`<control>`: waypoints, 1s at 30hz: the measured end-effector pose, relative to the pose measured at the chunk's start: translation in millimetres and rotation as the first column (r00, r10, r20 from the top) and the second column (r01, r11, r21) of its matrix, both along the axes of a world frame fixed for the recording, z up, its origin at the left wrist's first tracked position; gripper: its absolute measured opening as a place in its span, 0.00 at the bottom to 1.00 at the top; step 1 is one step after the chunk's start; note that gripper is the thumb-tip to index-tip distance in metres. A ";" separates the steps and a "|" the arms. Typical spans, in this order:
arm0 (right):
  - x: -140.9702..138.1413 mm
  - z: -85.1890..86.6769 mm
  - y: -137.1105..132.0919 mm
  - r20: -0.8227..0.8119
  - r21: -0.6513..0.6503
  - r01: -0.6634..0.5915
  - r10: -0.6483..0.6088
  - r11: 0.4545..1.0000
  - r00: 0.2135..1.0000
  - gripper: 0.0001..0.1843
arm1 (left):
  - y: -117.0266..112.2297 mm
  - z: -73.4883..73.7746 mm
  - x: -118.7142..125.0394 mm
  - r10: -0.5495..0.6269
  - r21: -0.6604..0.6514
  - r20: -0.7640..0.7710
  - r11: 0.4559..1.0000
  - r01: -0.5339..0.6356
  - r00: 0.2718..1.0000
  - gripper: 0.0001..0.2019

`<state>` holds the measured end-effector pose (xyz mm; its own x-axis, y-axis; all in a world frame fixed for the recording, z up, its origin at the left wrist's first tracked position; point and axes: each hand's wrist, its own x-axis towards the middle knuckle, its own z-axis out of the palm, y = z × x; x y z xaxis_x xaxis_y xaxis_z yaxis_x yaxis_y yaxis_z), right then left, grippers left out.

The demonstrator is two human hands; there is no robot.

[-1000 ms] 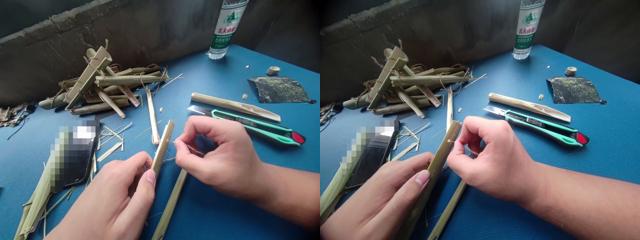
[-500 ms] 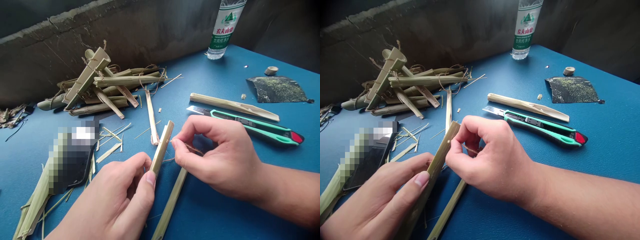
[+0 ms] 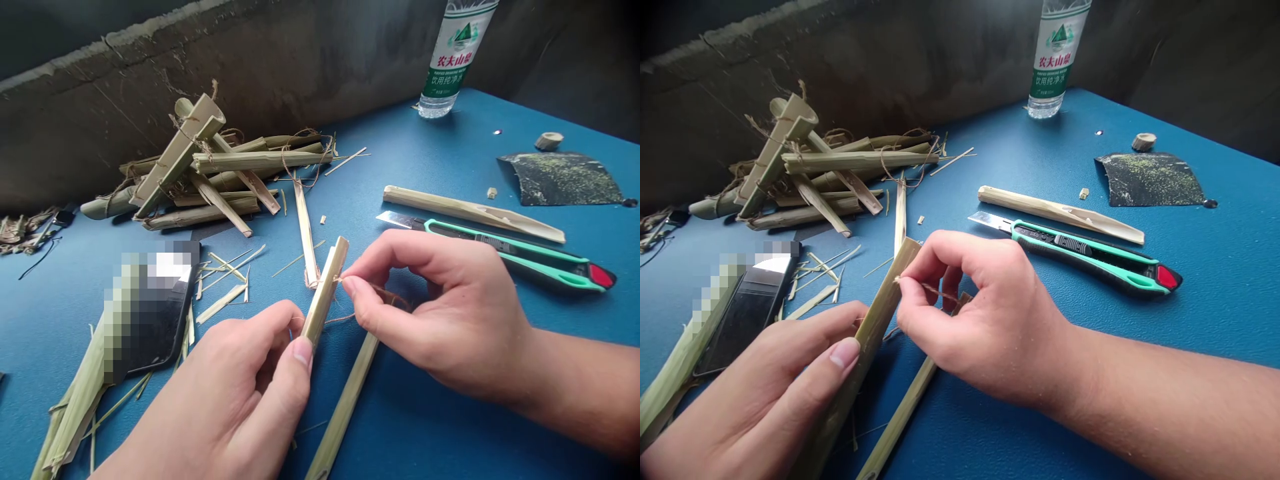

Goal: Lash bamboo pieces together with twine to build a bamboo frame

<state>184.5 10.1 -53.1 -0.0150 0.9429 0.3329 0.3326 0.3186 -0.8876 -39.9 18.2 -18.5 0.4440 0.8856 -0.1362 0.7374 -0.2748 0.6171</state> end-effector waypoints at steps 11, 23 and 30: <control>-0.3 -1.7 -0.2 0.015 -0.005 0.018 -0.018 1.000 1.000 0.07 | -0.6 2.6 4.3 -0.047 -0.073 -0.027 0.996 0.045 0.999 0.17; 0.4 -1.4 -0.3 0.020 -0.012 -0.008 0.008 1.000 1.000 0.08 | -4.8 1.8 6.5 0.007 -0.028 -0.022 1.000 -0.008 1.000 0.17; 0.4 -2.2 -0.3 0.038 0.020 -0.001 0.000 1.000 0.999 0.09 | -1.3 1.5 1.5 -0.051 -0.089 -0.015 0.995 0.050 0.999 0.13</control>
<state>184.9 9.8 -55.3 -0.0281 0.9360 0.3508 0.3656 0.3363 -0.8679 -38.4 16.9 -16.9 0.4846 0.8463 -0.2211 0.7346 -0.2565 0.6282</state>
